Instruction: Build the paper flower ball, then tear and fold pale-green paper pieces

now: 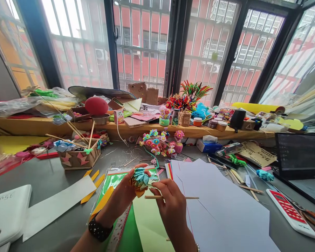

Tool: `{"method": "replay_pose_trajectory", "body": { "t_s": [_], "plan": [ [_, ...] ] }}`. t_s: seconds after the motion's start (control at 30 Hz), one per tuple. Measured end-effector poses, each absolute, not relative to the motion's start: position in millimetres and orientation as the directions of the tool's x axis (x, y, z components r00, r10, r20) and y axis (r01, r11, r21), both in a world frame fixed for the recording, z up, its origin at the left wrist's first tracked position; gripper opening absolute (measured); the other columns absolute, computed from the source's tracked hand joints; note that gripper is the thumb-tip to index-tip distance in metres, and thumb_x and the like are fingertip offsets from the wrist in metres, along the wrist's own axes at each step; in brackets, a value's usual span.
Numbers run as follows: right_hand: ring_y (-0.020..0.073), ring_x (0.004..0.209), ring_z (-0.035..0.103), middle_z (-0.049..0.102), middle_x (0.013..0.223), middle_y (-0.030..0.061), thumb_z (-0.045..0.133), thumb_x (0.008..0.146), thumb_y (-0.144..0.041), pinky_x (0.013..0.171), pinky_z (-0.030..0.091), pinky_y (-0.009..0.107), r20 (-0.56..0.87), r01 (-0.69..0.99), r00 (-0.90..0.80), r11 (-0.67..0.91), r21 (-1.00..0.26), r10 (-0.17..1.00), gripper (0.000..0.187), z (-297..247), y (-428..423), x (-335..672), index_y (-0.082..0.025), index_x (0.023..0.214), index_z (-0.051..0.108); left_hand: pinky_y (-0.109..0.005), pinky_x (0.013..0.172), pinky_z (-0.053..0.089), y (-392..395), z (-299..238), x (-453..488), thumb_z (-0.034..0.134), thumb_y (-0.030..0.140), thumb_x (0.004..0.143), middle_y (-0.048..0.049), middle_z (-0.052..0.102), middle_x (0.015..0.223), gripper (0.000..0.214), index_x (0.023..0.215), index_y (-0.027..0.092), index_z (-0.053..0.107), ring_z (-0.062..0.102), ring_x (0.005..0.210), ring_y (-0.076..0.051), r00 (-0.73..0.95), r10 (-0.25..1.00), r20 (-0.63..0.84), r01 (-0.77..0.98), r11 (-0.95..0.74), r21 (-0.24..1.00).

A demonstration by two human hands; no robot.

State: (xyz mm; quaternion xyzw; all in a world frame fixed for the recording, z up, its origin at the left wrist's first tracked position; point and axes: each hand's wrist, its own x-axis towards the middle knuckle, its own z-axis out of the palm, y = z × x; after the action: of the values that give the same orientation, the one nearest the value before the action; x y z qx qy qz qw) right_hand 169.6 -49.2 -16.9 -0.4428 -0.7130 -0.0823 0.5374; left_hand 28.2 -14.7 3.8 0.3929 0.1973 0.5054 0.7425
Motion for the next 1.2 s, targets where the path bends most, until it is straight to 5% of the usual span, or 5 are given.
{"method": "replay_pose_trajectory", "body": {
  "t_s": [0.17, 0.27, 0.4, 0.93, 1.2],
  "plan": [
    [0.0139, 0.061, 0.054, 0.057, 0.068, 0.0038, 0.048, 0.079, -0.017, 0.054, 0.044, 0.025, 0.823, 0.711, -0.012, 0.583, -0.393, 0.568, 0.012, -18.5, -48.9, 169.3, -0.017, 0.075, 0.059, -0.018, 0.038, 0.034, -9.4, -3.7, 28.2, 0.033, 0.055, 0.077, -0.0013, 0.053, 0.062, 0.049, 0.104, 0.018, 0.05, 0.053, 0.05, -0.012, 0.41, 0.909, 0.081, -0.463, 0.131, 0.877],
    [0.0142, 0.06, 0.053, 0.055, 0.067, 0.0039, 0.048, 0.079, -0.016, 0.053, 0.043, 0.025, 0.826, 0.732, 0.023, 0.553, -0.398, 0.564, 0.012, -20.1, -47.7, 170.3, -0.016, 0.074, 0.058, -0.023, 0.05, 0.044, -7.9, -5.0, 26.1, 0.046, 0.056, 0.069, -0.0045, 0.054, 0.081, 0.053, 0.108, 0.019, 0.045, 0.054, 0.066, -0.015, 0.382, 0.898, 0.22, -0.428, -0.039, 0.903],
    [0.0141, 0.061, 0.052, 0.055, 0.066, 0.0033, 0.049, 0.079, -0.016, 0.054, 0.042, 0.025, 0.839, 0.743, 0.045, 0.543, -0.391, 0.543, 0.01, -21.1, -47.7, 170.2, -0.016, 0.074, 0.058, -0.028, 0.071, 0.046, -9.2, -5.7, 27.8, 0.072, 0.03, 0.055, -0.0044, 0.048, 0.099, 0.072, 0.117, 0.024, 0.035, 0.051, 0.081, -0.016, 0.377, 0.862, 0.339, -0.284, -0.24, 0.928],
    [0.0154, 0.075, 0.055, 0.058, 0.08, 0.0052, 0.054, 0.077, -0.02, 0.062, 0.047, 0.026, 0.841, 0.69, 0.012, 0.604, -0.399, 0.541, 0.018, -19.0, -47.9, 176.9, -0.016, 0.095, 0.054, -0.029, 0.081, 0.042, -3.4, -4.6, 22.3, 0.066, 0.015, 0.064, -0.0057, 0.051, 0.11, 0.056, 0.113, 0.023, 0.04, 0.051, 0.095, -0.019, 0.324, 0.851, 0.413, -0.309, -0.318, 0.896],
    [0.0132, 0.064, 0.055, 0.058, 0.07, 0.0039, 0.053, 0.077, -0.013, 0.058, 0.046, 0.024, 0.869, 0.729, 0.015, 0.59, -0.348, 0.494, 0.008, -19.5, -47.5, 172.2, -0.016, 0.081, 0.06, -0.031, 0.085, 0.041, -8.2, -4.0, 25.8, 0.066, 0.016, 0.065, -0.0086, 0.04, 0.122, 0.061, 0.116, 0.023, 0.034, 0.049, 0.099, -0.019, 0.395, 0.812, 0.43, -0.214, -0.373, 0.903]
  ]
}}
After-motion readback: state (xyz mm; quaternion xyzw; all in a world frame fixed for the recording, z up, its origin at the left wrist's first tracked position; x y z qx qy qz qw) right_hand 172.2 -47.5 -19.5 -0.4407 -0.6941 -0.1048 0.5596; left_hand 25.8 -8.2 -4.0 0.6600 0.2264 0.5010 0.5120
